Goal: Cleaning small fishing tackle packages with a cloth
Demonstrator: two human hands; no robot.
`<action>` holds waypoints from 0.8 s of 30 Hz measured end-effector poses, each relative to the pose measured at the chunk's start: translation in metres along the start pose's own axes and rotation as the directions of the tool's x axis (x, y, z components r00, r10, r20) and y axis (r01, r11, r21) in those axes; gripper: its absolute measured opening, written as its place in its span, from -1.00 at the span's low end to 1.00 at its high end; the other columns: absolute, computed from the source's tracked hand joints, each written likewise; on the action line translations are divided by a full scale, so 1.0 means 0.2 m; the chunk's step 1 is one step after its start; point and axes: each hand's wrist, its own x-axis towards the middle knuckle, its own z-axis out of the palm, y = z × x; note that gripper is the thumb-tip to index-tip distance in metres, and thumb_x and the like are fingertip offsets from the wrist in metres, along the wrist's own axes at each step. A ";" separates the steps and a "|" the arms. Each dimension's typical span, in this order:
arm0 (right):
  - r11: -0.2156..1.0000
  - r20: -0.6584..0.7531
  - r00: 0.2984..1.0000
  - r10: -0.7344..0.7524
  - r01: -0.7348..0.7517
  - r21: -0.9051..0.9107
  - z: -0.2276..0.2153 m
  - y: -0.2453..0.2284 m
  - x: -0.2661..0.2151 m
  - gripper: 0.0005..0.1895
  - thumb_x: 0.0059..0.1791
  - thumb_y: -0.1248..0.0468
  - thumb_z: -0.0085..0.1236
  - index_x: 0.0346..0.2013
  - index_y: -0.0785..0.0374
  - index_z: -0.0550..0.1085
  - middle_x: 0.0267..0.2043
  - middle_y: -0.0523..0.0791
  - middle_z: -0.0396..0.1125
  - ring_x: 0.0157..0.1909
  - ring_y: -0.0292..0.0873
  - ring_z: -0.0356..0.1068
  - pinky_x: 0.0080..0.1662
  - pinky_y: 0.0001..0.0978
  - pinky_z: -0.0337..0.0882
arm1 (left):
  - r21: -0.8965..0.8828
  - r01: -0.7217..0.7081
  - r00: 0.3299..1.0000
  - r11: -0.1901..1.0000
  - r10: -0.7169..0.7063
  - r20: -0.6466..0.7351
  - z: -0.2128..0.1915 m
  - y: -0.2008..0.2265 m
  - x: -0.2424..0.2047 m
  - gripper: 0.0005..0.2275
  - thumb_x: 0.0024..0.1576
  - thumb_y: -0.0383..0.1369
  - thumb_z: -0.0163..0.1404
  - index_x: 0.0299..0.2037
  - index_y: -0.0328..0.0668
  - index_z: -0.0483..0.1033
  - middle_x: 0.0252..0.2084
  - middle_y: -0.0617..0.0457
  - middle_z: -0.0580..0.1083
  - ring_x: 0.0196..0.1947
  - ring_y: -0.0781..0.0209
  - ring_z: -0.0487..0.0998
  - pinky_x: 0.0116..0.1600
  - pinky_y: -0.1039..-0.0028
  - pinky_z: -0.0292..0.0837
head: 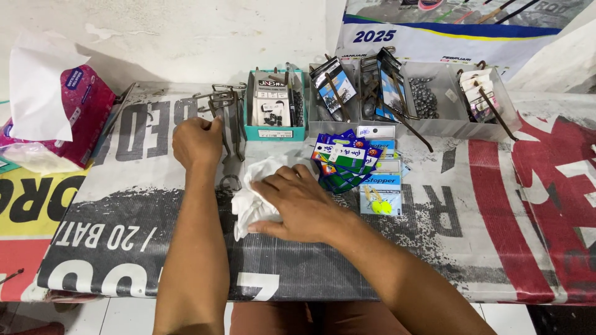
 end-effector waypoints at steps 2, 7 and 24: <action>1.000 0.007 1.000 -0.007 0.007 0.008 -0.01 0.00 -0.01 -0.20 0.00 -0.28 -0.02 0.21 0.35 0.41 0.03 0.16 0.40 0.16 0.13 0.30 0.19 0.08 0.15 | 0.003 -0.002 1.000 1.000 0.002 0.000 0.00 0.00 0.00 -0.73 0.12 -0.08 0.19 -0.33 -0.12 0.68 -0.43 -0.09 0.56 -0.22 -0.21 0.60 -0.15 0.06 0.48; 1.000 0.044 0.999 0.007 -0.007 0.008 0.05 0.05 -0.02 -0.47 0.02 0.03 0.11 0.14 0.36 0.45 0.04 0.13 0.41 0.15 0.10 0.30 0.19 0.04 0.16 | 0.008 -0.012 1.000 1.000 0.012 -0.013 -0.03 0.00 0.01 -0.73 0.14 -0.05 0.17 -0.30 -0.06 0.67 -0.45 -0.03 0.58 -0.25 -0.19 0.61 -0.20 0.05 0.48; 0.774 -0.231 0.799 0.555 -0.598 -0.210 -0.14 0.45 -0.18 -0.65 -0.02 0.26 0.04 0.02 0.15 0.59 -0.07 0.07 0.42 0.04 0.18 0.33 -0.06 0.08 0.46 | -0.741 -0.285 0.945 0.608 0.309 -0.109 -0.16 0.29 -0.20 -0.62 0.24 -0.68 -0.34 0.30 -0.51 0.11 0.06 -0.40 0.44 -0.23 -0.09 0.65 -0.32 0.41 0.70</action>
